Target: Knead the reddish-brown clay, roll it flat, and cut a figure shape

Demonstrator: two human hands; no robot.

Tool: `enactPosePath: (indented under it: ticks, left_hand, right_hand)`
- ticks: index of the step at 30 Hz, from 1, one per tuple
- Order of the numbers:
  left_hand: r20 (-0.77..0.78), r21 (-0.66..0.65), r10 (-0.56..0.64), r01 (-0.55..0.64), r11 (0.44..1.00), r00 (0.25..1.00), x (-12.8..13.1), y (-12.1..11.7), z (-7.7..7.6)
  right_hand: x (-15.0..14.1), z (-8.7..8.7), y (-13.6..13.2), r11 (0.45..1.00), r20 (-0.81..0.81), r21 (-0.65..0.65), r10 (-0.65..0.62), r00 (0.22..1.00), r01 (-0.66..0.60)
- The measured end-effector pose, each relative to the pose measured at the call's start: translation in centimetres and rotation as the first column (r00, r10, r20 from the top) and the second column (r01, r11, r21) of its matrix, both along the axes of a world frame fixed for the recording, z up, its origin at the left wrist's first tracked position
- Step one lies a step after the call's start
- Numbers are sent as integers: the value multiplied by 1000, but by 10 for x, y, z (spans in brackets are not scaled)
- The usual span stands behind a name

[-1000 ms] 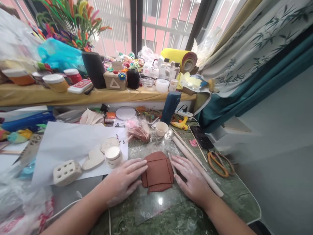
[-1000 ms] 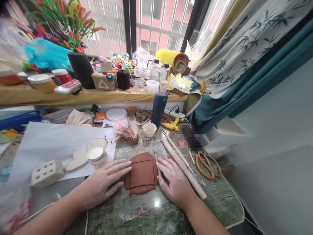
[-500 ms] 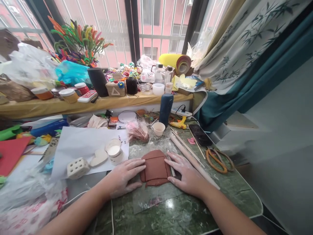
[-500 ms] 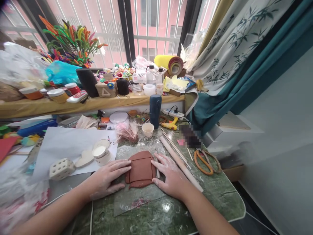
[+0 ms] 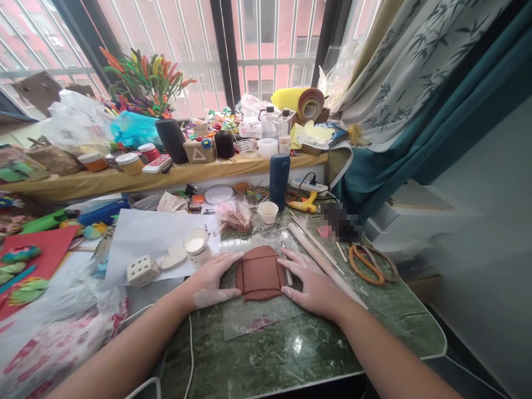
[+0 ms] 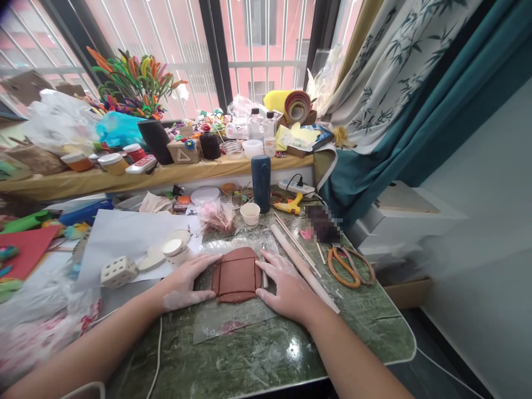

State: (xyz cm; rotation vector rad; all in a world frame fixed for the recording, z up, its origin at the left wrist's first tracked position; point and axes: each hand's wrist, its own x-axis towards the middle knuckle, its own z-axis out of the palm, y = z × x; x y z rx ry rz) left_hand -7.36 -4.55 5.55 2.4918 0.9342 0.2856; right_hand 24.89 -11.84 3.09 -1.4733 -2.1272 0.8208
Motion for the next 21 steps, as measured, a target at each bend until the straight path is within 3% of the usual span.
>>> enactPosePath:
  ticks: [10,21]
  left_hand:
    - [-3,19,10,-10,1000,1000,0,-1,-3]
    - [35,-9,45,-45,999,998,2,-1,-4]
  right_hand:
    - [-3,-7,1,998,10,30,-48,999,48]
    - [-1,-3,2,999,27,20,-42,999,42]
